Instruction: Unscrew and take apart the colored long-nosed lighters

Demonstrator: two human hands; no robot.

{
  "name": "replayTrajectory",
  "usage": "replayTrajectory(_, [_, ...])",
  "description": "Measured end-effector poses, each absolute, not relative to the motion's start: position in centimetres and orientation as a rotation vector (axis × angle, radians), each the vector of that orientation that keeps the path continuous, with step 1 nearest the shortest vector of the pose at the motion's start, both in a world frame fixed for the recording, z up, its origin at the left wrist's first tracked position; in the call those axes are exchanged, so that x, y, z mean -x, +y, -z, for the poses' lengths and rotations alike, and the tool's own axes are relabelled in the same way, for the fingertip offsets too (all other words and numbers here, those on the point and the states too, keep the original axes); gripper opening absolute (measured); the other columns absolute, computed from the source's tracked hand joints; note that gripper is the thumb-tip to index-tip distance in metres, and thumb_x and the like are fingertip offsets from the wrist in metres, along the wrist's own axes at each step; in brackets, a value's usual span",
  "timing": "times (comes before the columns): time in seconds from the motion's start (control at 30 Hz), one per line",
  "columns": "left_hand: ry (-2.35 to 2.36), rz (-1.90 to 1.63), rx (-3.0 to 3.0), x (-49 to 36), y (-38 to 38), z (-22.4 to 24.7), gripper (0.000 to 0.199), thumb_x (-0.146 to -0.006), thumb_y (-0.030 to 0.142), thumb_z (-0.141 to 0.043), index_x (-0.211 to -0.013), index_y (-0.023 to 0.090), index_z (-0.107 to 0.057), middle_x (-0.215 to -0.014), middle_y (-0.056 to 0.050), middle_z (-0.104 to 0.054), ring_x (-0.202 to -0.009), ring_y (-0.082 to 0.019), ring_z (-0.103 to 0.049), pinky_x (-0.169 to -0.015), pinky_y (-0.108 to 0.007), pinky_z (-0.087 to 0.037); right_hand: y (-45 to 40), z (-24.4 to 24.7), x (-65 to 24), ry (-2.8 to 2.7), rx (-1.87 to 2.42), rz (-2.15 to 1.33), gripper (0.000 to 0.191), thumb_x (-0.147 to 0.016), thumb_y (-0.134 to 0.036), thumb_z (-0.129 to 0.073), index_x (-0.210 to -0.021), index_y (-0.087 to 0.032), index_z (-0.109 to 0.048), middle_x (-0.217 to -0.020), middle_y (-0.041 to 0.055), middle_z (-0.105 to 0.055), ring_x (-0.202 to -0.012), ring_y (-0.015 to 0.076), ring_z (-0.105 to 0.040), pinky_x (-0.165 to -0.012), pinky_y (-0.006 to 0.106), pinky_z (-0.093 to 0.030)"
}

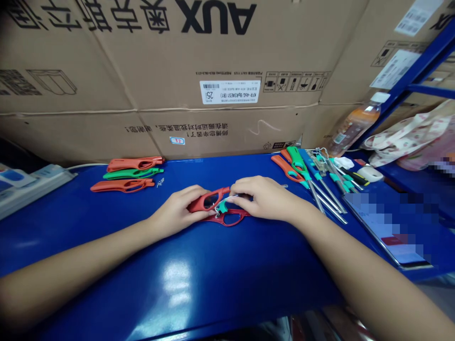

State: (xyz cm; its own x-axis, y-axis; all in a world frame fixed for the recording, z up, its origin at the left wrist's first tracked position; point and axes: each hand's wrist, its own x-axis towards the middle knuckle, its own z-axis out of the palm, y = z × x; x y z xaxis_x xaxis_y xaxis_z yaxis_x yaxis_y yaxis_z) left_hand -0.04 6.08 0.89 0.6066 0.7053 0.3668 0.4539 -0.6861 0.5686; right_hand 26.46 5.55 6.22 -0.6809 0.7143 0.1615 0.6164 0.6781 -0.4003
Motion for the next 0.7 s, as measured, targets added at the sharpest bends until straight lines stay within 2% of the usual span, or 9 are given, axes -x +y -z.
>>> replayTrajectory(0.1, [0.818,-0.812,-2.397,0.1,6.0,-0.9,0.025,-0.094,0.032,-0.065,-0.115,0.018,-0.068,-0.109,-0.008,-0.075,-0.094,-0.019,-0.071,-0.085,-0.031,-0.055,5.4,-6.4,-26.4,-2.486,1.034,-0.47,0.025,-0.1,-0.033,-0.052,-0.086,-0.019,-0.067,-0.086,0.0036,-0.068,-0.078,0.015,-0.06,-0.07,0.028,-0.041])
replayTrajectory(0.2, [0.782,-0.891,-2.365,0.2,6.0,-1.0,0.023,-0.092,0.024,-0.066,-0.113,0.016,-0.071,-0.106,-0.008,-0.076,-0.092,-0.018,-0.072,-0.085,-0.029,-0.055,5.5,-6.7,-26.5,-2.413,1.053,-0.485,0.024,-0.099,-0.034,-0.054,-0.087,-0.02,-0.069,-0.087,0.0033,-0.07,-0.079,0.0152,-0.062,-0.071,0.028,-0.043])
replayTrajectory(0.4, [0.906,-1.011,-2.212,0.1,6.7,-0.7,0.026,-0.088,0.032,-0.071,-0.107,0.015,-0.075,-0.103,-0.01,-0.077,-0.09,-0.021,-0.073,-0.083,-0.033,-0.057,6.5,-7.9,-28.5,-2.079,1.15,-0.546,0.034,-0.092,-0.048,-0.062,-0.072,-0.021,-0.066,-0.07,0.0011,-0.065,-0.063,0.0145,-0.056,-0.06,0.029,-0.041])
replayTrajectory(0.53, [1.035,-1.105,-1.856,-0.4,6.8,-1.0,0.031,-0.086,0.042,-0.072,-0.104,0.017,-0.076,-0.109,-0.009,-0.076,-0.097,-0.023,-0.071,-0.09,-0.037,-0.056,6.9,-8.7,-29.3,-1.748,1.215,-0.521,0.038,-0.092,-0.054,-0.061,-0.071,-0.023,-0.055,-0.061,-0.0032,-0.049,-0.053,0.0107,-0.04,-0.053,0.028,-0.033])
replayTrajectory(0.63, [0.978,-1.085,-1.653,-1.1,5.9,-1.8,0.033,-0.086,0.041,-0.074,-0.11,0.019,-0.076,-0.112,-0.008,-0.074,-0.079,-0.016,-0.067,-0.075,-0.031,-0.057,6.1,-8.1,-27.6,-1.81,1.224,-0.547,0.036,-0.091,-0.054,-0.062,-0.077,-0.024,-0.049,-0.065,-0.0044,-0.046,-0.056,0.0105,-0.041,-0.054,0.026,-0.034])
replayTrajectory(0.7, [0.915,-1.036,-1.474,-1.5,5.1,-2.4,0.039,-0.084,0.04,-0.077,-0.116,0.019,-0.073,-0.1,-0.005,-0.074,-0.063,-0.01,-0.06,-0.064,-0.027,-0.053,5.2,-7.2,-25.8,-1.944,1.204,-0.586,0.039,-0.084,-0.055,-0.07,-0.08,-0.024,-0.045,-0.068,-0.0055,-0.048,-0.056,0.0095,-0.04,-0.054,0.025,-0.034])
